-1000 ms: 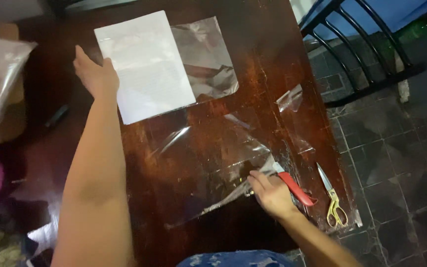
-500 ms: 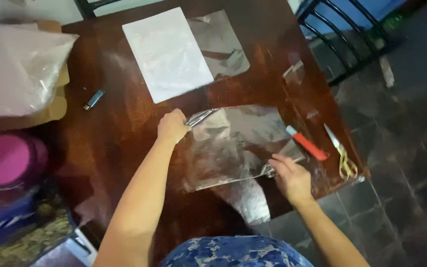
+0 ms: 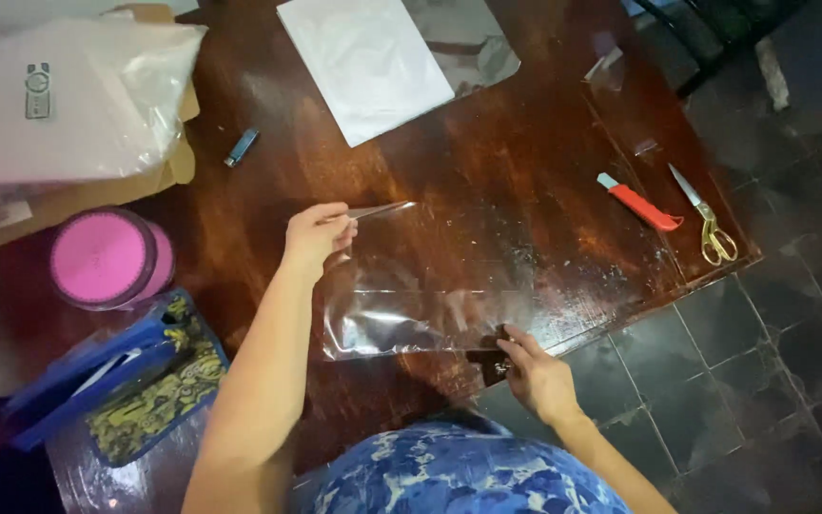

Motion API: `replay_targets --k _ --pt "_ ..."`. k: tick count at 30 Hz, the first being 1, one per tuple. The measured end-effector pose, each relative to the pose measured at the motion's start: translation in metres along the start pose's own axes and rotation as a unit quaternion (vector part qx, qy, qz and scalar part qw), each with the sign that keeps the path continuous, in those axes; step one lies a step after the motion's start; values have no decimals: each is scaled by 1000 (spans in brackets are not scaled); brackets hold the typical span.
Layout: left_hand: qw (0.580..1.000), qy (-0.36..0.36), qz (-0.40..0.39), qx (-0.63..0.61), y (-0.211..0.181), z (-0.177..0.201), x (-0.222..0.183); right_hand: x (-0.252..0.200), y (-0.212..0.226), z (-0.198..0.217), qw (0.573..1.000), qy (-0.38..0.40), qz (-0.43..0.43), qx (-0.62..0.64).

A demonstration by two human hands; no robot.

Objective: Manually heat sealing plastic sleeves or packaging sheets using a lighter and aligning printed documents inside them.

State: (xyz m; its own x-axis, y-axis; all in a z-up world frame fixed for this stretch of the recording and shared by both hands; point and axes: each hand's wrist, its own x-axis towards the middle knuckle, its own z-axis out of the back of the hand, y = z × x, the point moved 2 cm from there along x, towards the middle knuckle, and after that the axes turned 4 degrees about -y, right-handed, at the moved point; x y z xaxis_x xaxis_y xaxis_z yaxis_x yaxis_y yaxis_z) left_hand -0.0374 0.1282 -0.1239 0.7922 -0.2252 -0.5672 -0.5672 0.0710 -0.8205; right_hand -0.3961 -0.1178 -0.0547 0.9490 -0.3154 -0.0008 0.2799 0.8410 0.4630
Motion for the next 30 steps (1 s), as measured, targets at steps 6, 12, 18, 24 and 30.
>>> replay_targets --k 6,12,18,24,30 --pt "961 5 -220 169 -53 -12 -59 75 25 28 992 -18 69 103" --pt "915 91 -272 283 -88 -36 -113 224 120 38 939 31 219 264" --pt "941 69 -278 180 -78 -14 -114 255 154 14 937 177 81 291" --pt "947 19 -278 161 -78 -11 -108 240 170 17 960 126 73 239" --pt "938 1 -305 167 -75 -21 -112 238 159 8 952 122 56 276"
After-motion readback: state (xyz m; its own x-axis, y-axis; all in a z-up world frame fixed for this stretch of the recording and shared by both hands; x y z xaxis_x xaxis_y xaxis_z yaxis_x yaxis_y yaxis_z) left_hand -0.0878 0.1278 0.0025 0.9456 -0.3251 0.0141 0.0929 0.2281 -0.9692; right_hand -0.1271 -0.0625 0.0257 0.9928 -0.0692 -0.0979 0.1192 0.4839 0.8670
